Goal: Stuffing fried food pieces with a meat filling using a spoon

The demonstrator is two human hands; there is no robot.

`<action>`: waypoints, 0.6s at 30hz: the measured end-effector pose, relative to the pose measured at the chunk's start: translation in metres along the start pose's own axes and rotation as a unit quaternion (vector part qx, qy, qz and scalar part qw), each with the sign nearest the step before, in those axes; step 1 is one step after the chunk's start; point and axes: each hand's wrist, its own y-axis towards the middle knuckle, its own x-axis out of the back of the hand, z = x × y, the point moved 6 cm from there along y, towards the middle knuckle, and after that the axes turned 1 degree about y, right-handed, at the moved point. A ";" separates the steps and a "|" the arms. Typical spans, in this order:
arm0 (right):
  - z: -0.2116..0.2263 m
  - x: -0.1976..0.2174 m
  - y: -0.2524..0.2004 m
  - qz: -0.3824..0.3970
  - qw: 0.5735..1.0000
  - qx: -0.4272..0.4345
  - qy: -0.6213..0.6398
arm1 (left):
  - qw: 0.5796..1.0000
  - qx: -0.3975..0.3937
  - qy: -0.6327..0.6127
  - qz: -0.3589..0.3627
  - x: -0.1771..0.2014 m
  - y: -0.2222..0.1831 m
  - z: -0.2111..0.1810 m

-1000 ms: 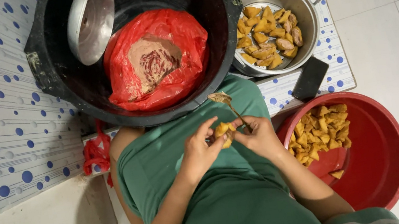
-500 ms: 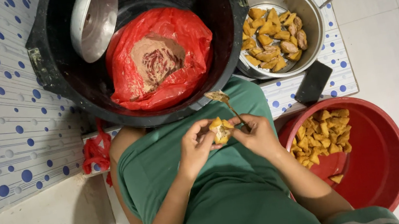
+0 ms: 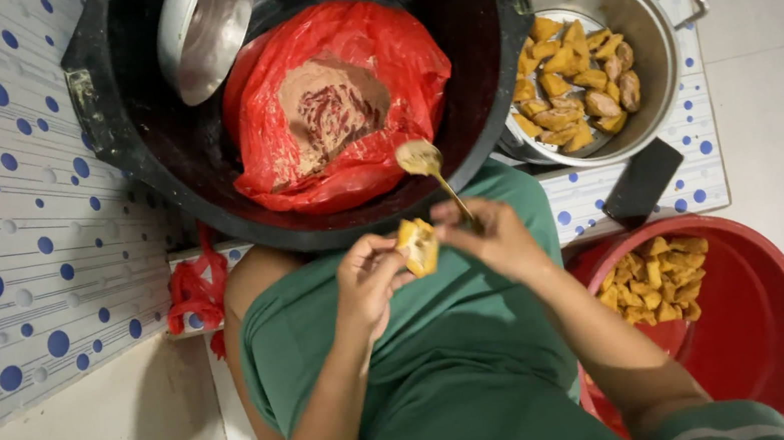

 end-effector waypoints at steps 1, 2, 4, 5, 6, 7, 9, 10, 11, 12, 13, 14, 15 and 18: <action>-0.017 0.000 0.019 0.003 1.000 -0.003 -0.001 | 1.000 0.001 -0.002 -0.004 -0.004 -0.003 -0.013; -0.032 0.000 0.038 0.002 0.998 0.012 -0.059 | 0.999 -0.036 0.030 -0.021 -0.007 -0.005 -0.032; -0.065 -0.009 0.083 0.005 0.993 0.024 -0.117 | 0.995 -0.070 0.061 -0.043 -0.003 -0.002 -0.044; -0.082 -0.022 0.110 0.037 0.981 0.017 -0.192 | 0.987 -0.128 0.088 -0.045 0.003 0.003 -0.045; -0.101 -0.034 0.137 0.068 0.962 0.011 -0.265 | 0.975 -0.185 0.115 -0.048 0.008 0.007 -0.047; -0.119 -0.044 0.170 0.071 0.962 0.010 -0.265 | 0.975 -0.183 0.114 -0.051 0.005 0.002 -0.053; -0.166 -0.068 0.236 0.128 0.895 -0.054 -0.424 | 0.967 -0.201 0.133 -0.075 0.001 -0.008 -0.068; -0.249 -0.042 0.252 0.131 0.894 -0.053 -0.424 | 0.967 -0.202 0.132 -0.078 0.001 -0.009 -0.071; -0.311 -0.048 0.292 0.125 0.887 -0.070 -0.438 | 0.966 -0.209 0.128 -0.083 0.001 -0.011 -0.075; -0.348 -0.098 0.363 0.119 0.880 -0.087 -0.452 | 0.964 -0.217 0.124 -0.089 0.002 -0.013 -0.079; -0.355 -0.103 0.376 0.122 0.879 -0.088 -0.452 | 0.964 -0.216 0.123 -0.092 0.004 -0.012 -0.079; -0.364 -0.105 0.389 0.102 0.885 -0.114 -0.440 | 0.964 -0.217 0.124 -0.091 0.006 -0.012 -0.080; -0.373 -0.106 0.401 0.083 0.890 -0.140 -0.427 | 0.964 -0.217 0.124 -0.089 0.007 -0.012 -0.081; -0.397 -0.112 0.414 0.022 0.895 -0.219 -0.387 | 0.961 -0.238 0.115 -0.080 0.017 -0.006 -0.071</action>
